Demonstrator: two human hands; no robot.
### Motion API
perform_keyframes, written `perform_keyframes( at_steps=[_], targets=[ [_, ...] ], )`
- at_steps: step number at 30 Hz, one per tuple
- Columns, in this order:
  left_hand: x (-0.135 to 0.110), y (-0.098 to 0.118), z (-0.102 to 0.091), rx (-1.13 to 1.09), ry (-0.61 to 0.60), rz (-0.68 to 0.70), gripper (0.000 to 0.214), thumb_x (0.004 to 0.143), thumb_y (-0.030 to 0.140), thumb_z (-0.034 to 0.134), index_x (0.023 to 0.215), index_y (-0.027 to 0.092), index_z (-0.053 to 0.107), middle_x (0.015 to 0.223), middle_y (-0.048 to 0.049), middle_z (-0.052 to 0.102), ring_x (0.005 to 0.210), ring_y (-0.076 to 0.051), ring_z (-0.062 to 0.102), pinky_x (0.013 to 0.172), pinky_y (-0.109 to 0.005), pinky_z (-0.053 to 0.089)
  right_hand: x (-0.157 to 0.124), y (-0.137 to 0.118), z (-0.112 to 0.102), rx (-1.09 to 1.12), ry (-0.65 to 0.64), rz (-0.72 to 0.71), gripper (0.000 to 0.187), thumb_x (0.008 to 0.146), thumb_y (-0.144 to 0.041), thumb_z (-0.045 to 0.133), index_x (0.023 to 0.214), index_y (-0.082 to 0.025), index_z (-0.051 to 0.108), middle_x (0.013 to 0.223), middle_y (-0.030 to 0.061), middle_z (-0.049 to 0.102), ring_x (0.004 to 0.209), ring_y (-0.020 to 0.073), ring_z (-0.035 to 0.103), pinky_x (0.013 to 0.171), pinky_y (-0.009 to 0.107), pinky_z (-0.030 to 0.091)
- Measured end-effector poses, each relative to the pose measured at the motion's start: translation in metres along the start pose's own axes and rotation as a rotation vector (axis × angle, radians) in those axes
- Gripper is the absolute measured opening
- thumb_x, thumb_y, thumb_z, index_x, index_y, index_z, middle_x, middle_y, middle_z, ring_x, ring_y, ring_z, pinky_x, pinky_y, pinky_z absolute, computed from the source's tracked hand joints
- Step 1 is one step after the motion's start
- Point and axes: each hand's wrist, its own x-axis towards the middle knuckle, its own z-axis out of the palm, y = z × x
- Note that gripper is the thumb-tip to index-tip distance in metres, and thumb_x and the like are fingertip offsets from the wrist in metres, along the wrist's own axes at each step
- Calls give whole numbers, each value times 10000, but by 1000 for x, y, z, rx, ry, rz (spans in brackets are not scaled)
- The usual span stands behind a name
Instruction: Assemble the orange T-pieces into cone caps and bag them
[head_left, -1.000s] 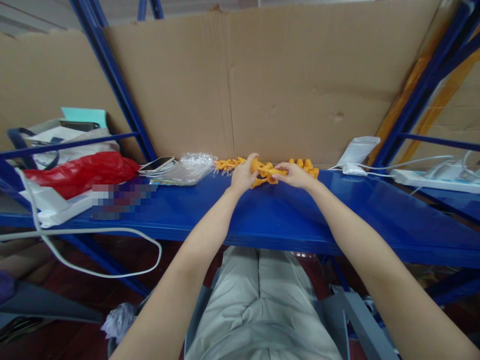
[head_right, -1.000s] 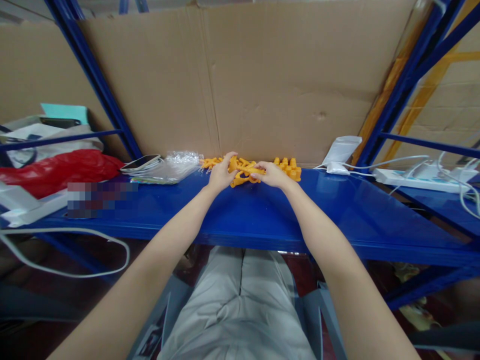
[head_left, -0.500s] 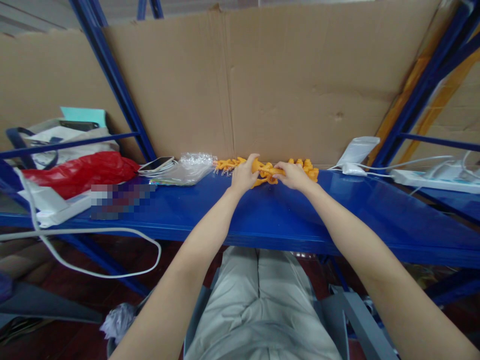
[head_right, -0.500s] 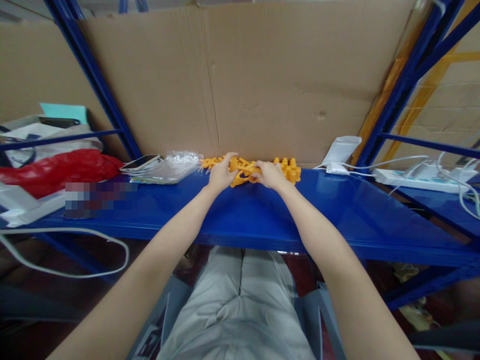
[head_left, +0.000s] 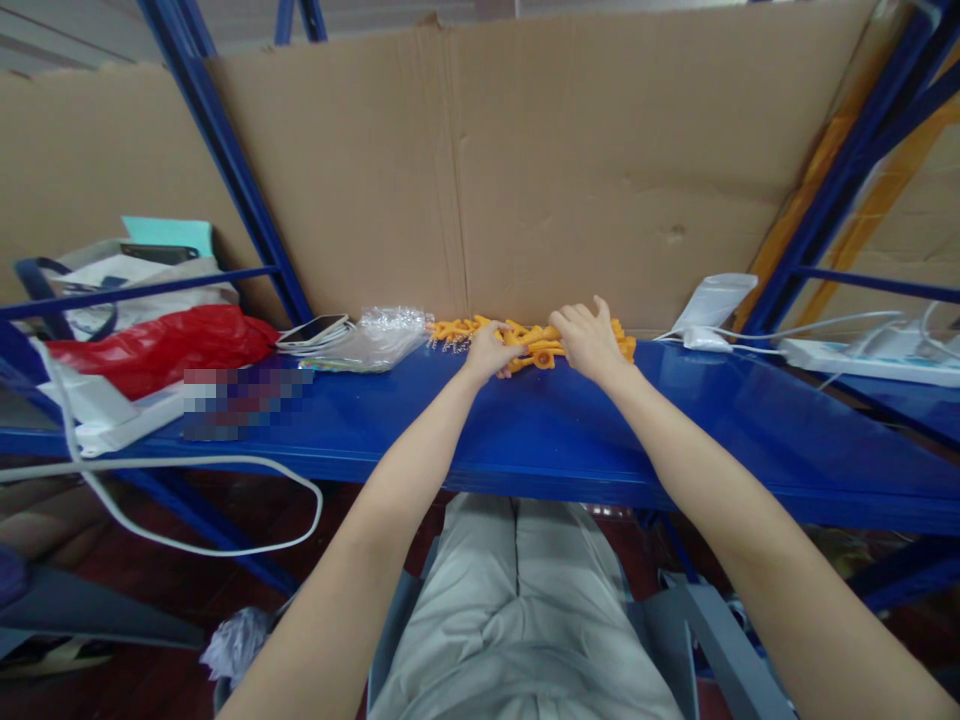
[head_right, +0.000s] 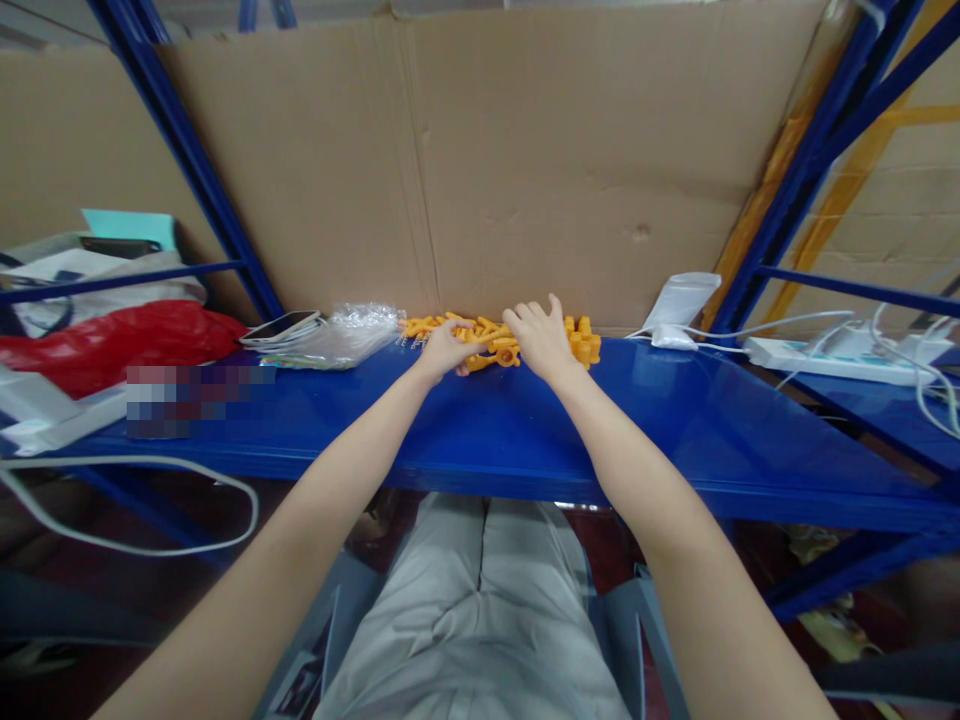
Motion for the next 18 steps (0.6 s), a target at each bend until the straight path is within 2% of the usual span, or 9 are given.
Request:
perform_keyframes(
  at_steps=[5, 7, 11, 12, 18],
  targets=[
    [-2, 3, -2, -21, -52, -53, 561, 806, 277, 757, 1288, 117, 519, 568, 40, 601, 441, -124, 571, 491, -226, 446, 0, 3, 3, 0, 29, 24, 378, 918, -60, 329, 1132, -178, 617, 1089, 135, 672, 1093, 274, 524, 1124, 594, 217],
    [-4, 4, -3, -42, -79, -73, 500, 814, 269, 746, 1248, 121, 546, 570, 40, 611, 417, -107, 540, 469, -215, 417, 0, 5, 4, 0, 31, 29, 378, 918, -61, 324, 1123, -183, 617, 1087, 129, 672, 1099, 270, 520, 1130, 600, 209],
    [-6, 6, -6, -85, -192, -78, 139, 858, 252, 673, 937, 142, 643, 553, 35, 602, 370, -65, 458, 427, -194, 366, 1, 6, 6, 10, 57, 29, 372, 907, -59, 337, 1100, -200, 621, 1073, 113, 672, 1101, 266, 512, 1140, 616, 194],
    [-7, 6, -6, -87, -213, -82, 108, 861, 255, 661, 861, 148, 643, 544, 33, 598, 369, -62, 450, 424, -191, 363, 1, 6, 6, 12, 62, 32, 373, 902, -57, 339, 1096, -203, 623, 1073, 110, 672, 1105, 267, 510, 1142, 625, 187],
    [-9, 9, -8, -54, -272, -160, 231, 839, 291, 660, 651, 170, 604, 499, 12, 596, 383, -76, 465, 437, -198, 379, 0, 11, 9, 11, 70, 53, 383, 889, -49, 340, 1084, -204, 631, 1076, 109, 672, 1131, 268, 509, 1154, 664, 147]
  ],
)
